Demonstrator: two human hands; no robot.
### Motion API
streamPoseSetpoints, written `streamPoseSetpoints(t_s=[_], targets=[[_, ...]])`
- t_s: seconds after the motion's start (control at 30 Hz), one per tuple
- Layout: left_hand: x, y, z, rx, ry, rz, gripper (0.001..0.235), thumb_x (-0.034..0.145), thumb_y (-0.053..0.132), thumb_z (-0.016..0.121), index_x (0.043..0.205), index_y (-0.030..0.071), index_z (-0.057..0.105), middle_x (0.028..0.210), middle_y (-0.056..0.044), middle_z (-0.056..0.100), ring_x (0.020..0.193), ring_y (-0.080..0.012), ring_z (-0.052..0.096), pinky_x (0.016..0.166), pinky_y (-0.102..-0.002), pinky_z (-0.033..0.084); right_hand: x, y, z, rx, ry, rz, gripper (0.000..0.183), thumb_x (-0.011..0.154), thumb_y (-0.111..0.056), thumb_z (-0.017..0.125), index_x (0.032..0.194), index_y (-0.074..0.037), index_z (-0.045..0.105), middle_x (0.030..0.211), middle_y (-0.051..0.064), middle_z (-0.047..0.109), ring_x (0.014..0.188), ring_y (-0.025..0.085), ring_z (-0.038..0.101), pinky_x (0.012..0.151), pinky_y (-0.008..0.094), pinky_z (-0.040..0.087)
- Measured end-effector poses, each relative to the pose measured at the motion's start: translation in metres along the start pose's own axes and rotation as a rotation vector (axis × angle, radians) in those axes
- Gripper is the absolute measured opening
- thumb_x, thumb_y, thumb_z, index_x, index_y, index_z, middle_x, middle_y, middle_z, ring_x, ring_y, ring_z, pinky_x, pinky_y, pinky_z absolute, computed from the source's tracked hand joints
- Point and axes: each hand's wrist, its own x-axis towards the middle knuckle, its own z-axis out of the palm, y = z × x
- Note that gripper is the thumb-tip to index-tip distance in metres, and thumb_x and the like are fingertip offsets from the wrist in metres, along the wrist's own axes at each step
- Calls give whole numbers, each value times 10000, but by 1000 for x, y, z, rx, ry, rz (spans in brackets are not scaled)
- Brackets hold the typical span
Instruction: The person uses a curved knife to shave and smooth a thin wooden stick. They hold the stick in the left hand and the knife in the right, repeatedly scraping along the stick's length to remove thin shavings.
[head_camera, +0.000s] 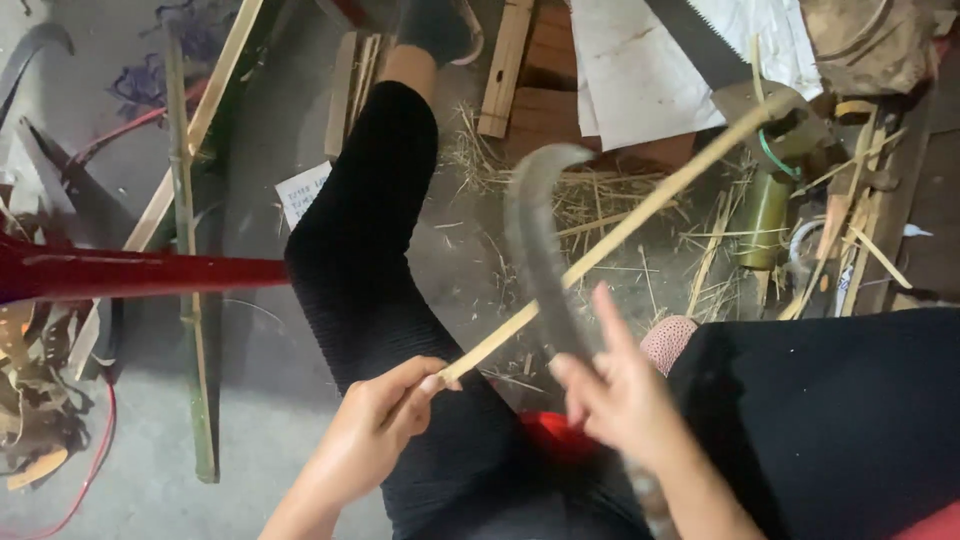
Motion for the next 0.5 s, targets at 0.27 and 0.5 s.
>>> streamPoseSetpoints(t_s=[0.27, 0.5], targets=[[6, -16, -16, -84, -178, -105, 314, 1097, 265, 448, 1051, 87, 703, 632, -15, 331, 565, -129, 288, 505, -283, 265, 0, 8, -21, 213, -206, -104, 896, 935, -208, 615, 1672, -257, 108, 542, 140, 569, 357, 140, 395, 266, 233, 271], [18, -39, -13, 557, -8, 148, 405, 968, 478, 583, 1270, 212, 618, 1128, 5, 685, 1126, -161, 694, 902, -355, 555, -1, 6, -8, 181, -327, -116, 807, 968, -174, 578, 1657, -324, 185, 537, 139, 578, 345, 135, 393, 264, 212, 298]])
